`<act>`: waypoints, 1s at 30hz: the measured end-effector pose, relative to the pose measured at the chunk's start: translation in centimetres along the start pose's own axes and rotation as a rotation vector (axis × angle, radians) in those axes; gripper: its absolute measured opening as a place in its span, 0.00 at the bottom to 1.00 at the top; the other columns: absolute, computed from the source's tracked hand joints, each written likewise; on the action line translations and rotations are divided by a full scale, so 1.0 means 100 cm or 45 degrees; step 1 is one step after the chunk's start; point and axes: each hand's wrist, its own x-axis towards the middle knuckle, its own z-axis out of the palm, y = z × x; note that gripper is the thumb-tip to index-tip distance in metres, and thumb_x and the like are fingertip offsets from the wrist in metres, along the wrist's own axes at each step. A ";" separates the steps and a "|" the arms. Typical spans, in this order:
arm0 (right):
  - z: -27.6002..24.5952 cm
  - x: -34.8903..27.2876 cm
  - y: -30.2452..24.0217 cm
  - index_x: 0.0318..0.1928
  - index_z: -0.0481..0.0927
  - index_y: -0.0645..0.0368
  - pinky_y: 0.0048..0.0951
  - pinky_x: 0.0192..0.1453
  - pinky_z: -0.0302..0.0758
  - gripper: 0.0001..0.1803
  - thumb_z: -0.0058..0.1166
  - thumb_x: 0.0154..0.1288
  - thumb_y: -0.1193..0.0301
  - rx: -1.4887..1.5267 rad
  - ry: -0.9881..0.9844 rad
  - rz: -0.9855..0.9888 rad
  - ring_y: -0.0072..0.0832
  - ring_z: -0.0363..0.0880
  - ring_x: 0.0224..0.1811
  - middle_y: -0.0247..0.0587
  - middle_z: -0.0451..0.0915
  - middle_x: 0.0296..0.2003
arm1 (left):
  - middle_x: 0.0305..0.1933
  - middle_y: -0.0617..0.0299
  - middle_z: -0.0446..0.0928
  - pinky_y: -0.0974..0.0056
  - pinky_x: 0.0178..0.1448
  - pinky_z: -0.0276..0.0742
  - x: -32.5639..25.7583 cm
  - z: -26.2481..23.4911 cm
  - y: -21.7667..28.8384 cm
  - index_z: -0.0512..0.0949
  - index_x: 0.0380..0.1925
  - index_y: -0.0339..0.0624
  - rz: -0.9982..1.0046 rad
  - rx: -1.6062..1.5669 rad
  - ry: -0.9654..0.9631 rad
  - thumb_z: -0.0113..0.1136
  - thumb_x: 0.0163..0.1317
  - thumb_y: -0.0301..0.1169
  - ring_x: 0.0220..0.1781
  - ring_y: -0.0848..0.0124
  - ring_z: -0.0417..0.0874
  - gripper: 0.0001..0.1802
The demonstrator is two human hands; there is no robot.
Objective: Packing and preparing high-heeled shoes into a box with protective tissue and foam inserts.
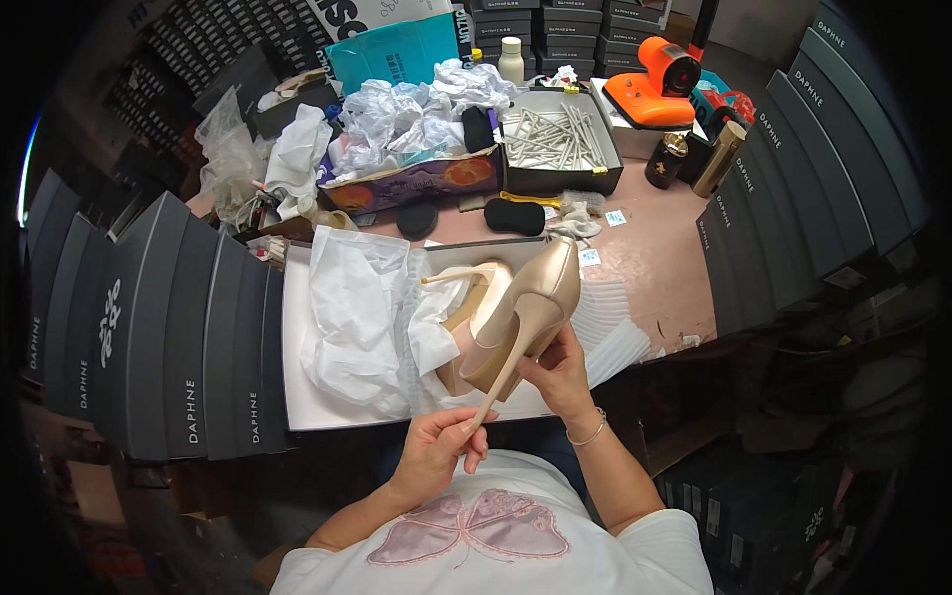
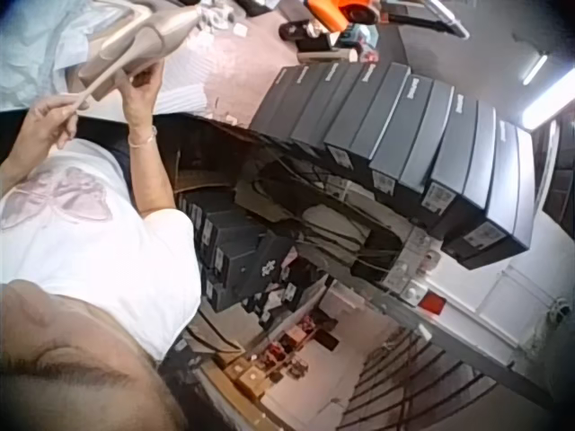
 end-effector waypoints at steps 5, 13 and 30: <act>-0.001 0.000 0.001 0.54 0.70 0.58 0.27 0.54 0.76 0.27 0.61 0.53 0.86 -0.007 0.017 -0.005 0.23 0.77 0.49 0.34 0.77 0.45 | 0.29 0.59 0.77 0.73 0.29 0.71 0.000 0.000 -0.003 0.76 0.51 0.27 0.020 -0.030 0.012 0.47 0.71 0.29 0.24 0.76 0.74 0.17; 0.001 0.000 0.000 0.53 0.70 0.57 0.27 0.55 0.75 0.27 0.62 0.53 0.86 -0.010 0.020 0.002 0.23 0.77 0.48 0.33 0.77 0.45 | 0.30 0.59 0.77 0.74 0.30 0.71 -0.002 0.003 -0.001 0.76 0.51 0.27 0.011 -0.036 0.029 0.47 0.71 0.29 0.24 0.76 0.74 0.17; 0.004 0.000 0.005 0.57 0.68 0.58 0.28 0.57 0.74 0.29 0.60 0.54 0.84 0.232 -0.053 0.134 0.23 0.75 0.51 0.33 0.74 0.47 | 0.39 0.60 0.77 0.72 0.43 0.74 -0.002 0.002 -0.003 0.68 0.63 0.32 0.073 0.057 -0.142 0.50 0.70 0.24 0.33 0.78 0.75 0.21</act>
